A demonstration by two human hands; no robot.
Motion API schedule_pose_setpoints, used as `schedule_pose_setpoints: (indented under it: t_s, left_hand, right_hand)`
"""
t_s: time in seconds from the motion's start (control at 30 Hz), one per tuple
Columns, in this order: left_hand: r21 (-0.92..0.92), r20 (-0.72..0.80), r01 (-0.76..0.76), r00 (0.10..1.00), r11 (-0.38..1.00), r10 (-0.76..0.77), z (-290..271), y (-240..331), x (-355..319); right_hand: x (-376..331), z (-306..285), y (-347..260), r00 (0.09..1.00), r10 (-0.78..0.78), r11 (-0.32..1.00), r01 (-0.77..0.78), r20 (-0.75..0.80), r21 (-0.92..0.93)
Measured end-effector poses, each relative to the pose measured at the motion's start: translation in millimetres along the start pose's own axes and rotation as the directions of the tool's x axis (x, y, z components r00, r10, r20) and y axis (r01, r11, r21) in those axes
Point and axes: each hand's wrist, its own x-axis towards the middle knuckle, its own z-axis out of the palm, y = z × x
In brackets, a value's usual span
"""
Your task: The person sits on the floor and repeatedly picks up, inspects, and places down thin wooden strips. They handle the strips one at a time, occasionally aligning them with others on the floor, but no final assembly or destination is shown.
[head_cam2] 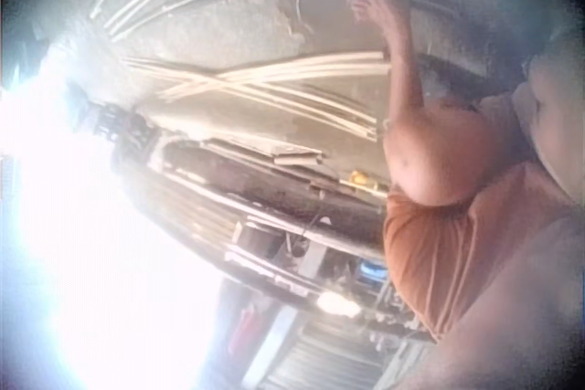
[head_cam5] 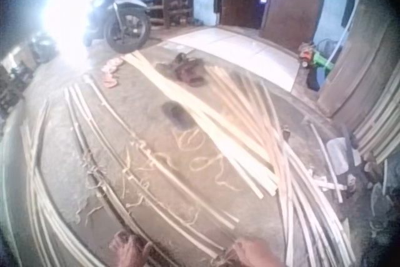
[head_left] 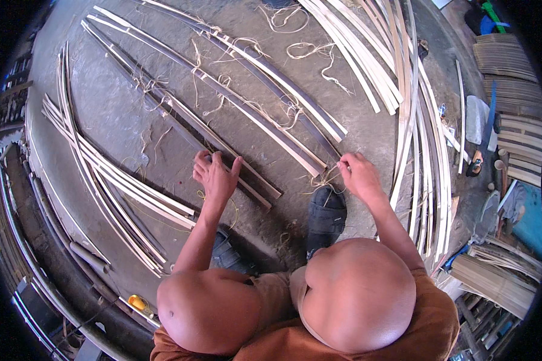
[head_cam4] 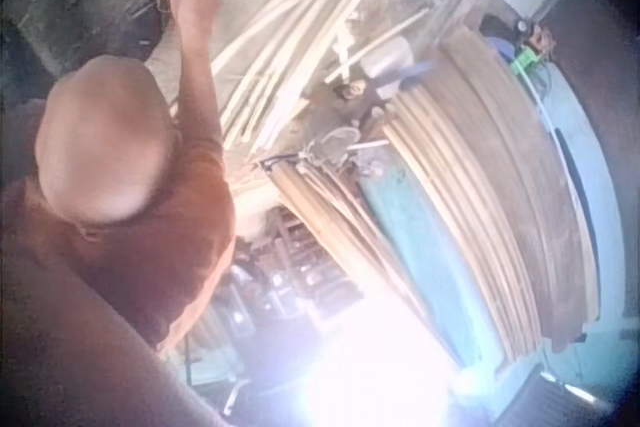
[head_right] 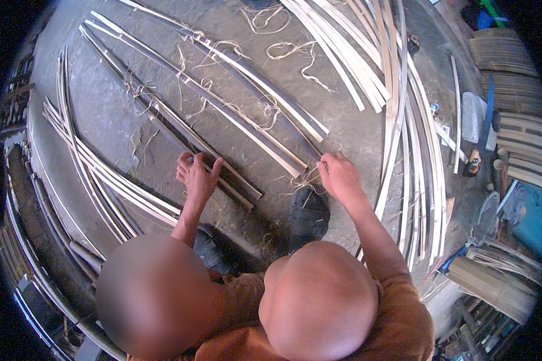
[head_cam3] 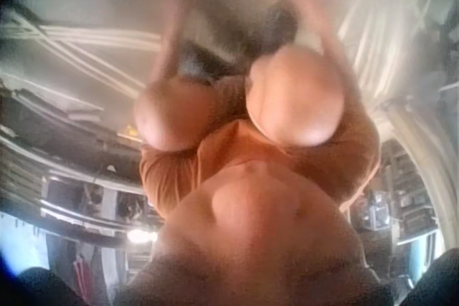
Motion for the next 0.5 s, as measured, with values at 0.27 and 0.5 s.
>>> schedule_pose_setpoints:
  t_s: [0.27, 0.5]
  left_hand:
    - [-0.352, -0.072, 0.027, 0.996, 0.936, -0.056, -11.3, 3.0, -8.7]
    - [-0.446, -0.142, -0.168, 0.983, 0.879, 0.116, -13.5, 11.1, -10.5]
  right_hand:
    - [9.3, 14.8, -50.0, 0.987, -0.064, 0.897, -0.007, 0.146, 0.442]
    - [31.0, 76.1, -117.9, 0.827, -0.361, 0.659, -0.101, 0.431, 0.745]
